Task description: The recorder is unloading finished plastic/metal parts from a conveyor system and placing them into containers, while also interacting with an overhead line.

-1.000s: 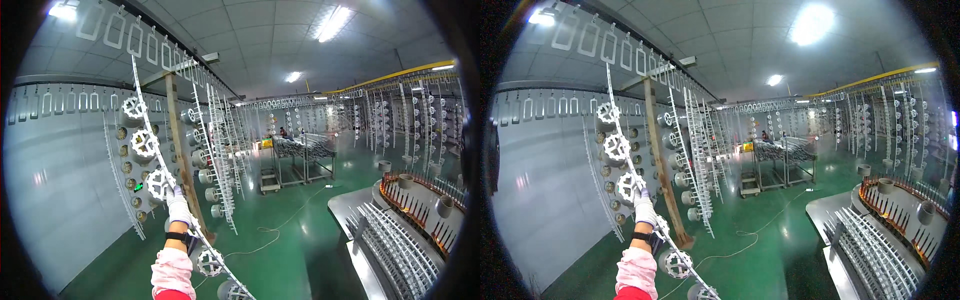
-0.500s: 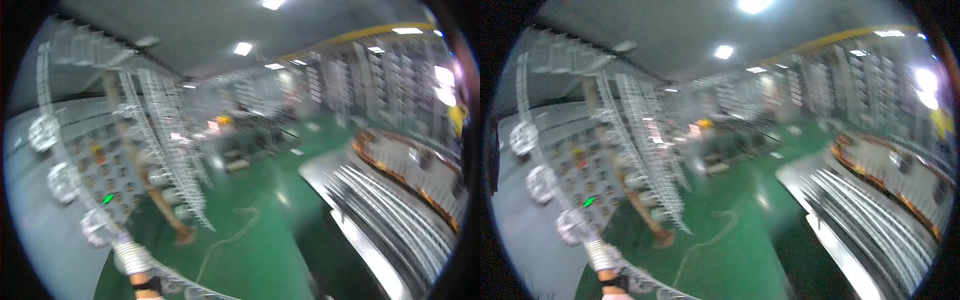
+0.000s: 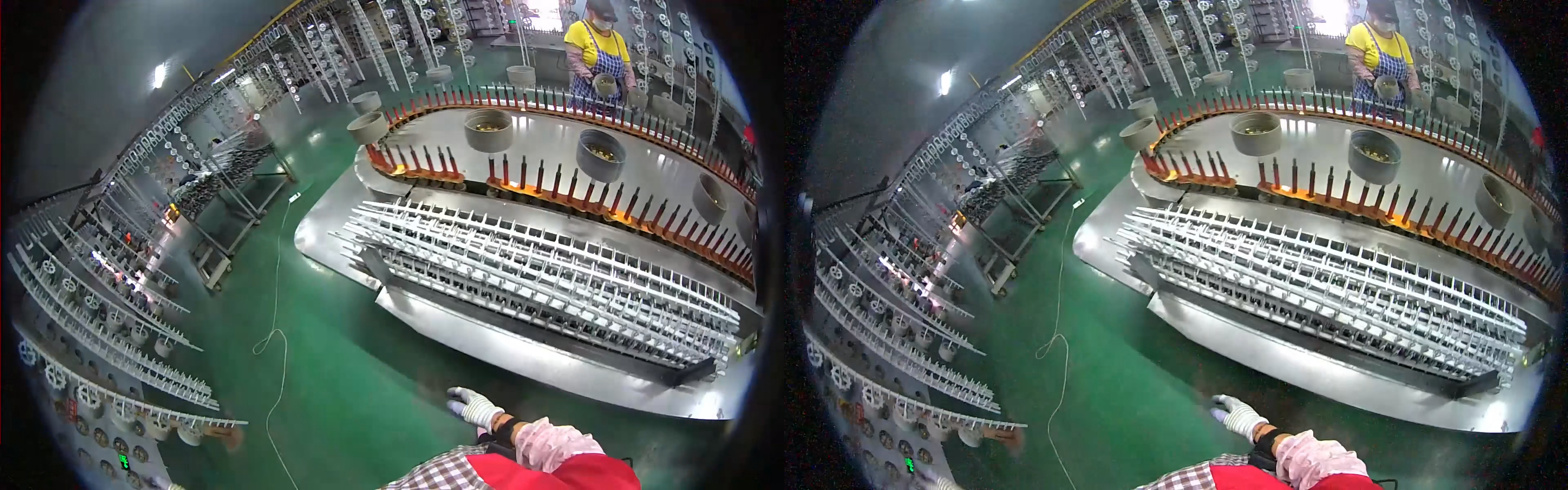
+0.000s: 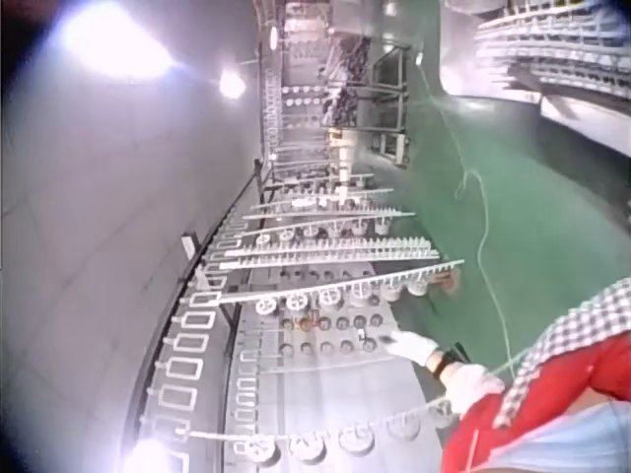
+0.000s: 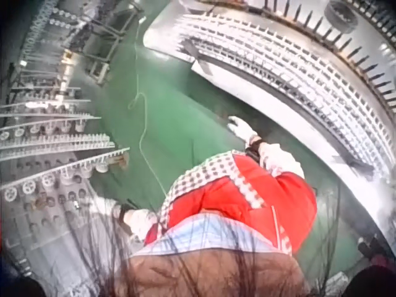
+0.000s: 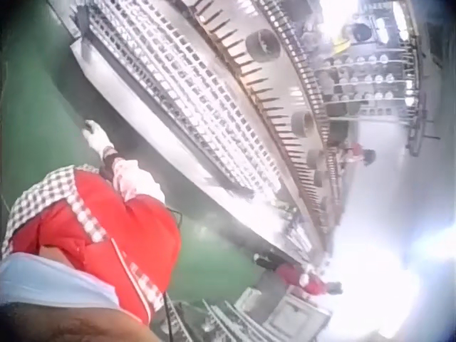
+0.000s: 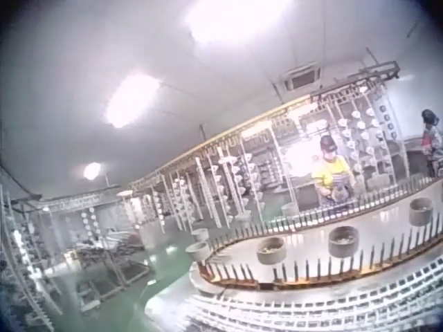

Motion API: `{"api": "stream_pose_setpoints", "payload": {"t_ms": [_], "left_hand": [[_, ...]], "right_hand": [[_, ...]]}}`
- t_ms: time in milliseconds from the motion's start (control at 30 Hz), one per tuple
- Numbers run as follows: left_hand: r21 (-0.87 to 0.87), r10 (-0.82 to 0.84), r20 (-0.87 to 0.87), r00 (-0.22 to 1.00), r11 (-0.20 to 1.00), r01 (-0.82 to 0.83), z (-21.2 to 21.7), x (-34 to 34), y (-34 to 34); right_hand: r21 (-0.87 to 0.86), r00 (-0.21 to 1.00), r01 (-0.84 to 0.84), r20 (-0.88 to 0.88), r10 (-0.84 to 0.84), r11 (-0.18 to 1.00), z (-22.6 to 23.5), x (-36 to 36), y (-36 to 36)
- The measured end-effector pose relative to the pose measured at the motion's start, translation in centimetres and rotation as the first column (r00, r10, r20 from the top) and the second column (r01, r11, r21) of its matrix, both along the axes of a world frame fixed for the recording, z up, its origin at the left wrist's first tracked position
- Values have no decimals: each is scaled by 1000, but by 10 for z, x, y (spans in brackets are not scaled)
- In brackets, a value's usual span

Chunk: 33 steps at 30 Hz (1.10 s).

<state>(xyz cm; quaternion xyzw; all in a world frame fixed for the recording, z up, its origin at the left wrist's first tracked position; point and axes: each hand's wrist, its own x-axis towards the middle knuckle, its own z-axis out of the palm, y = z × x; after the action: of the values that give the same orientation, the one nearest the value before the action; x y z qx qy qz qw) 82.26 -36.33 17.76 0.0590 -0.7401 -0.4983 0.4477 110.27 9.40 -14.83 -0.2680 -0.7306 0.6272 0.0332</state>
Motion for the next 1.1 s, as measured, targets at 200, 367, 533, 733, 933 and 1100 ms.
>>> {"api": "stream_pose_setpoints", "payload": {"t_ms": [200,367,533,733,933,1100], "left_hand": [[-486,-83,202,976,856,174,-40,-76,108],[-440,-479,271,835,710,550,-93,-148,251],[-402,-713,391,582,436,805,-134,-234,386],[-615,-818,434,379,38,787,-179,-298,510],[-586,-807,549,219,-184,789,-225,-317,596],[-530,-784,597,173,-222,819,-247,-299,633]], "right_hand": [[-57,993,97,75,-92,994,20,-20,54],[-44,978,155,148,-147,987,20,-38,63],[115,922,320,189,-338,940,11,-70,67],[-175,668,743,130,-733,646,19,-110,43],[-54,460,887,204,-864,459,23,-128,2],[-177,269,954,164,-949,240,12,-117,-15]]}}
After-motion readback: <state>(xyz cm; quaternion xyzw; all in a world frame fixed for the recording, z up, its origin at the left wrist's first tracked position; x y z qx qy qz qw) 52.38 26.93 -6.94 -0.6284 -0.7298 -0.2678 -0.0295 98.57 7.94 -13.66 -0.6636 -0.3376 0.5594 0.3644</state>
